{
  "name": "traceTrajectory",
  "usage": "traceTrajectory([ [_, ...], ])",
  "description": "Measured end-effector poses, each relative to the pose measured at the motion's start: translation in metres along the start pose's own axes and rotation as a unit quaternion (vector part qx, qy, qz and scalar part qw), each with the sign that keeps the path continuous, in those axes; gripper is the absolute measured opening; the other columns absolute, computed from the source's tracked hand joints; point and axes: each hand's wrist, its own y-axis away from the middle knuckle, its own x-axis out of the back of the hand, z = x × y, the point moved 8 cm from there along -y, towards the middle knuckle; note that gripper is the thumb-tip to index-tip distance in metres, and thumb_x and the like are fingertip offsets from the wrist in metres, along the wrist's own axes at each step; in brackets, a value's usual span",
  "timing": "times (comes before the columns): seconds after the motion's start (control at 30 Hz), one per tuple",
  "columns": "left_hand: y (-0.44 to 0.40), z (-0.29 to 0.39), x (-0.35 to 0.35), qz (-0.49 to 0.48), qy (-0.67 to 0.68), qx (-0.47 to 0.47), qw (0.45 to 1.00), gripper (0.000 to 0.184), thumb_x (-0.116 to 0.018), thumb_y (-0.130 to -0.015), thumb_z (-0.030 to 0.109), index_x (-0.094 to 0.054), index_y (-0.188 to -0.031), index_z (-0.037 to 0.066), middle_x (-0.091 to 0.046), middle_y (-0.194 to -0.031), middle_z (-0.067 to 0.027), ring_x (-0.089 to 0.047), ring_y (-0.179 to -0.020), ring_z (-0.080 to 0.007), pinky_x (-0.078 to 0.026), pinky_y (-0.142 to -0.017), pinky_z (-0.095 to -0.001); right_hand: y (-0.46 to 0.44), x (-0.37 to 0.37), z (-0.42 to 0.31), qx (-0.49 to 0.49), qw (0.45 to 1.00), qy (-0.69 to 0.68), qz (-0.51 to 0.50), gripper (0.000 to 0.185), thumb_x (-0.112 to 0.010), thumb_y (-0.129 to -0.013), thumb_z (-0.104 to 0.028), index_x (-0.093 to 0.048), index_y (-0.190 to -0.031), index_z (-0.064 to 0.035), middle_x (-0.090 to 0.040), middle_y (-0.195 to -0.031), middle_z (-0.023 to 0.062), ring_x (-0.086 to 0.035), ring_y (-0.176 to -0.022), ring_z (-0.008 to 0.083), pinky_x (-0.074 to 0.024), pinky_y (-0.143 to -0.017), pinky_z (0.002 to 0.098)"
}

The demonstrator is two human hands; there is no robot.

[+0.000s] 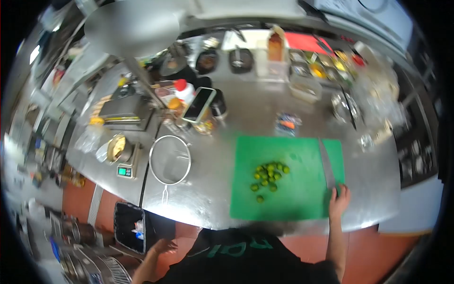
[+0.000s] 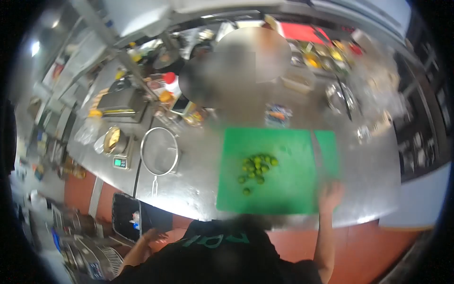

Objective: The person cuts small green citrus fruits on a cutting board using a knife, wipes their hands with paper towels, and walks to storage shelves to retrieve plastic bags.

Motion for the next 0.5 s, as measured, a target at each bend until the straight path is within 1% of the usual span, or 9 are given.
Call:
traceTrajectory([
  [0.03, 0.017, 0.05, 0.009, -0.096, 0.122, 0.033, 0.987, 0.026, -0.061, -0.084, 0.026, -0.066, -0.092, 0.002, -0.068, -0.09, -0.0089, -0.065, -0.076, -0.0182, -0.053, -0.061, -0.0293, -0.007, 0.005, -0.004, 0.005, 1.0, -0.001, 0.016, 0.028, -0.055, -0.086, -0.022, -0.055, -0.105, -0.0008, -0.053, -0.109, 0.0179, -0.049, -0.102, 0.0355, -0.0391, -0.088, 0.0414],
  [0.07, 0.032, 0.102, 0.028, -0.136, 0.072, 0.008, 0.988, 0.022, -0.058, -0.085, 0.014, -0.061, -0.103, 0.001, -0.064, -0.103, -0.0121, -0.065, -0.083, -0.0199, -0.054, -0.065, -0.0329, -0.016, 0.01, -0.007, 0.005, 0.999, 0.001, 0.033, 0.029, -0.054, -0.086, -0.023, -0.055, -0.104, -0.0001, -0.053, -0.109, 0.0183, -0.049, -0.103, 0.0356, -0.0387, -0.089, 0.0415],
  [0.1, 0.057, 0.169, 0.06, -0.13, 0.248, -0.122, 0.952, 0.022, -0.06, -0.081, 0.006, -0.061, -0.102, -0.001, -0.065, -0.099, -0.0121, -0.064, -0.085, -0.019, -0.054, -0.066, -0.0324, -0.025, 0.013, -0.011, 0.018, 0.999, -0.007, 0.039, 0.029, -0.054, -0.086, -0.023, -0.055, -0.104, -0.0001, -0.053, -0.109, 0.0183, -0.049, -0.103, 0.0356, -0.0387, -0.089, 0.0415],
  [0.13, 0.066, 0.224, 0.092, -0.059, 0.204, -0.111, 0.971, 0.022, -0.061, -0.079, 0.003, -0.06, -0.1, -0.004, -0.065, -0.093, -0.0138, -0.064, -0.081, -0.0203, -0.054, -0.066, -0.033, -0.033, 0.013, -0.013, 0.008, 0.999, -0.033, 0.037, 0.03, -0.053, -0.087, -0.022, -0.054, -0.106, 0.0007, -0.052, -0.109, 0.0196, -0.048, -0.103, 0.0366, -0.038, -0.089, 0.0427],
  [0.17, 0.077, 0.278, 0.131, 0.062, 0.129, -0.139, 0.98, 0.021, -0.064, -0.078, 0.009, -0.061, -0.096, -0.002, -0.065, -0.087, -0.0131, -0.063, -0.076, -0.0205, -0.054, -0.066, -0.0331, -0.039, 0.013, -0.014, -0.004, 0.998, -0.056, 0.03, 0.031, -0.052, -0.087, -0.022, -0.052, -0.107, 0.0014, -0.051, -0.109, 0.0208, -0.047, -0.103, 0.0375, -0.0374, -0.089, 0.0439],
  [0.23, 0.085, 0.374, 0.204, 0.161, 0.208, -0.296, 0.918, 0.025, -0.064, -0.08, 0.017, -0.058, -0.097, 0.001, -0.064, -0.084, -0.0097, -0.062, -0.075, -0.0182, -0.053, -0.064, -0.0321, -0.047, 0.011, -0.025, 0.002, 0.996, -0.081, 0.03, 0.03, -0.052, -0.087, -0.021, -0.053, -0.107, 0.0017, -0.051, -0.11, 0.0205, -0.047, -0.103, 0.0373, -0.0372, -0.089, 0.0434],
  [0.37, 0.067, 0.544, 0.311, 0.19, 0.3, -0.464, 0.811, 0.028, -0.062, -0.084, 0.029, -0.058, -0.098, 0.006, -0.063, -0.085, -0.0051, -0.058, -0.073, -0.0142, -0.047, -0.064, -0.03, -0.044, 0.009, -0.042, -0.004, 0.99, -0.14, 0.026, 0.028, -0.051, -0.088, -0.02, -0.054, -0.105, 0.0021, -0.052, -0.111, 0.0191, -0.05, -0.101, 0.0352, -0.0384, -0.087, 0.0413],
  [0.43, 0.04, 0.596, 0.357, 0.293, 0.366, -0.413, 0.78, 0.031, -0.061, -0.084, 0.032, -0.057, -0.1, 0.006, -0.063, -0.086, -0.0054, -0.058, -0.072, -0.0151, -0.047, -0.063, -0.0315, -0.035, 0.018, -0.054, -0.046, 0.983, -0.179, 0.011, 0.027, -0.051, -0.088, -0.019, -0.054, -0.104, 0.0022, -0.052, -0.11, 0.0187, -0.051, -0.1, 0.0333, -0.0404, -0.083, 0.0394],
  [0.5, 0.011, 0.641, 0.387, 0.32, 0.417, -0.389, 0.757, 0.033, -0.061, -0.083, 0.033, -0.056, -0.103, 0.007, -0.063, -0.086, -0.0059, -0.058, -0.073, -0.0162, -0.047, -0.064, -0.0328, -0.022, 0.015, -0.043, -0.091, 0.972, -0.215, -0.003, 0.026, -0.051, -0.088, -0.019, -0.055, -0.103, 0.0024, -0.053, -0.109, 0.0184, -0.052, -0.099, 0.0315, -0.0425, -0.08, 0.0374],
])
